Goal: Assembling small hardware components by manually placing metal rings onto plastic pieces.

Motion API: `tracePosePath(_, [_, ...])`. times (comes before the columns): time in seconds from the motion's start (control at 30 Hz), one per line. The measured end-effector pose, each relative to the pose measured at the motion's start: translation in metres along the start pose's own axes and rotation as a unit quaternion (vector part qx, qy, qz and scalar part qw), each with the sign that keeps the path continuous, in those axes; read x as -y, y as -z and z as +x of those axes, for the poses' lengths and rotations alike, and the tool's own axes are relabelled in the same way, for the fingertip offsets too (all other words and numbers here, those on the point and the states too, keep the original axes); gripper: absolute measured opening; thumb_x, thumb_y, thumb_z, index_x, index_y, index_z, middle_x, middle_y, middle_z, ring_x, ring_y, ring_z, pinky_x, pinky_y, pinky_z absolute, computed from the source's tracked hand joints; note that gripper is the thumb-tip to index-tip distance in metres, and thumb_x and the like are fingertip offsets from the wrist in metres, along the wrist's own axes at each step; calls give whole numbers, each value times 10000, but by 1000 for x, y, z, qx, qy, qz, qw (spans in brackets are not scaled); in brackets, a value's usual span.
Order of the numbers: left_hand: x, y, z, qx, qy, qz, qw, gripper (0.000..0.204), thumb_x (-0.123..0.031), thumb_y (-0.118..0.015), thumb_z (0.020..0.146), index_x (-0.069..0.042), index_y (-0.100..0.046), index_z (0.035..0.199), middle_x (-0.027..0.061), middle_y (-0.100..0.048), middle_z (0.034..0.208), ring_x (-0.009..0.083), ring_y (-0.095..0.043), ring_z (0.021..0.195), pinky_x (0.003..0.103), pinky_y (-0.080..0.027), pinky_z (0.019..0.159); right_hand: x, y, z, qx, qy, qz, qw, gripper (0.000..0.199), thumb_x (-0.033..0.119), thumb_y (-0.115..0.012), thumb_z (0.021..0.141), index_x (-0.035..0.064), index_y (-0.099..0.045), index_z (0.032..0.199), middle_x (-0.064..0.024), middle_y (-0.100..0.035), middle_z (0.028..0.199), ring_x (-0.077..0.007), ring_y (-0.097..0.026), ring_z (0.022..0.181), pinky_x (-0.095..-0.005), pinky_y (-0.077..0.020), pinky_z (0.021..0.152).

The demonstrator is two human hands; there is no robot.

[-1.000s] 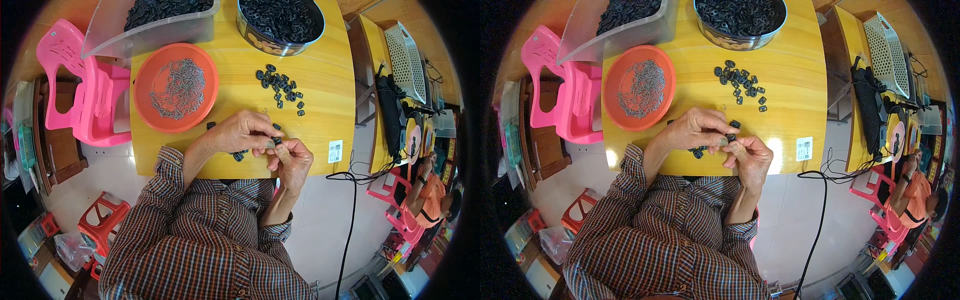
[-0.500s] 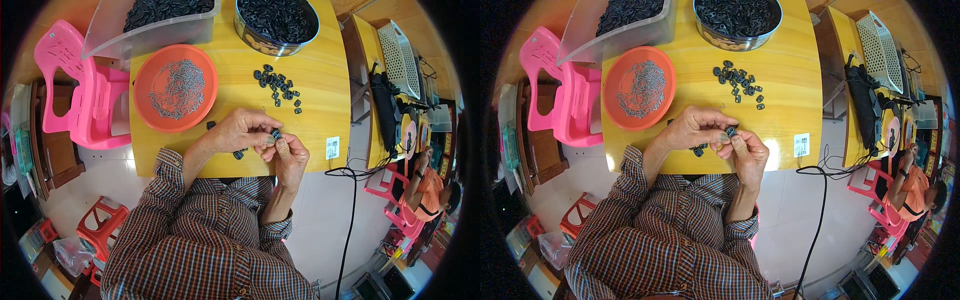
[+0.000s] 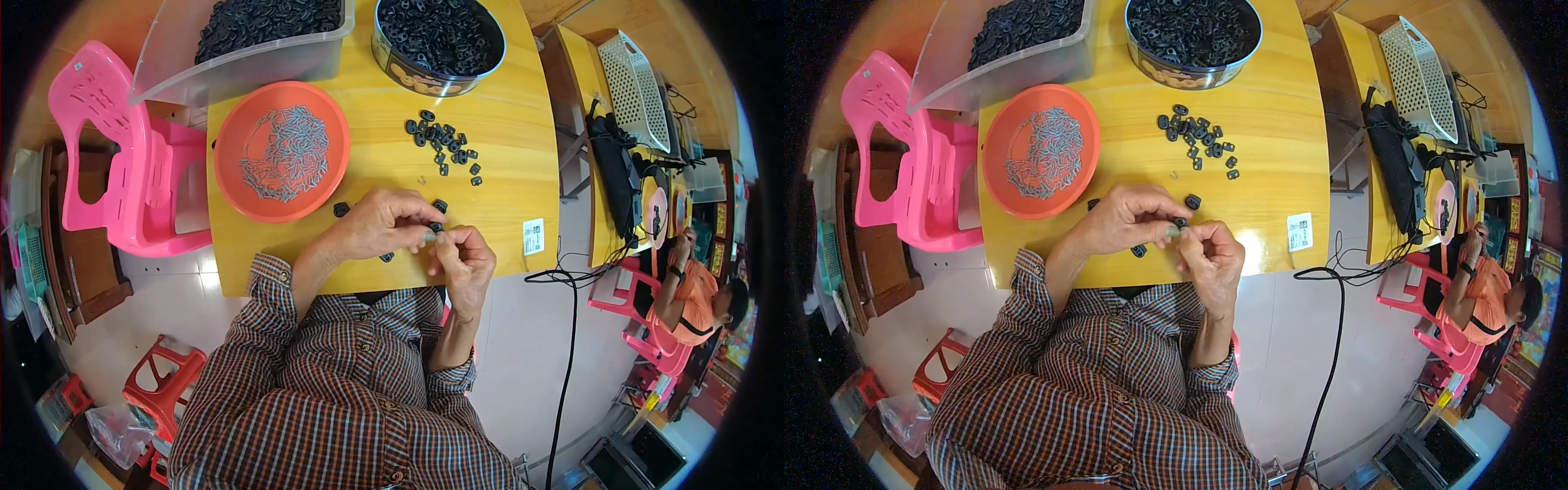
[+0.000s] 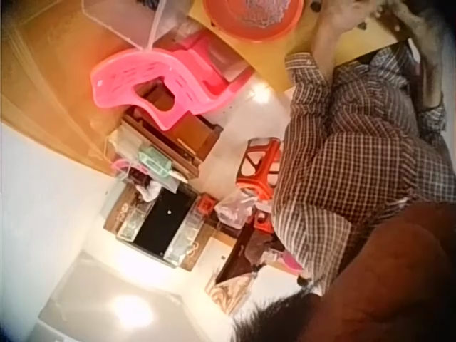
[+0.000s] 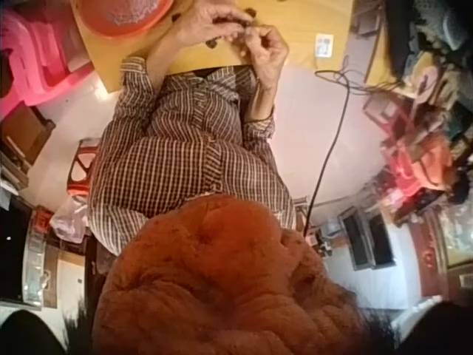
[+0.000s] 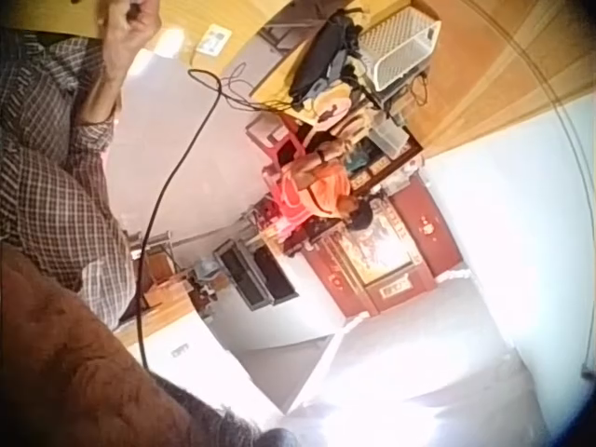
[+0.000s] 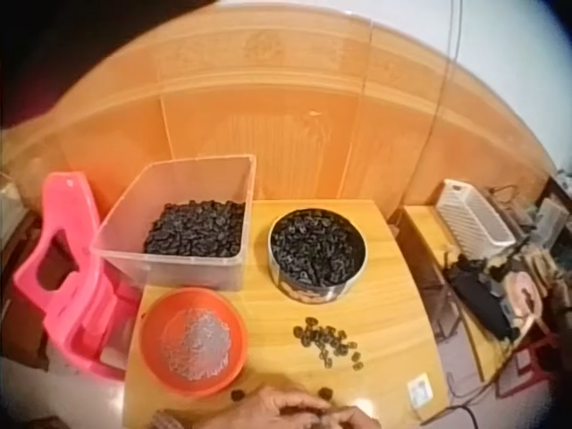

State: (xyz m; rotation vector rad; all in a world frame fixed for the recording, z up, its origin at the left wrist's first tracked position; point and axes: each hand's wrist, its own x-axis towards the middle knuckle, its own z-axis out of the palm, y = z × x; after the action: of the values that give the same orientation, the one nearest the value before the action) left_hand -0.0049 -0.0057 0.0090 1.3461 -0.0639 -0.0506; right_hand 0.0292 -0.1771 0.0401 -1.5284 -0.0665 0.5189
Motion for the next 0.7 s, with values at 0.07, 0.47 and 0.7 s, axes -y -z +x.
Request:
tracePosePath(0.07, [-2,2,-4,1,-16,24,1000,226,34,-618,827,5,-648,1048,45,-600,854,80,-605,669,215,-485,585,-2,2,-2,20,-12,-14,1000,99,32,-602,871,14,-549,790,-32,-581,666,-61,-506,502,-192,-399,456])
tracePosePath(0.47, [-5,5,-16,-98,-18,144,985,156,39,-610,752,-11,-628,898,28,-556,745,69,-519,591,233,-418,510,-21,2,17,-125,238,-345,899,134,14,-680,803,13,-648,934,-65,-569,782,-124,-557,605,-252,-444,520])
tracePosePath(0.7, [1,-1,-12,-124,-100,333,929,160,19,-622,739,-31,-628,890,84,-549,767,185,-554,569,303,-446,508,-15,-11,22,-105,239,-450,854,181,56,-689,785,34,-676,964,-122,-572,797,-234,-598,592,-330,-479,528])
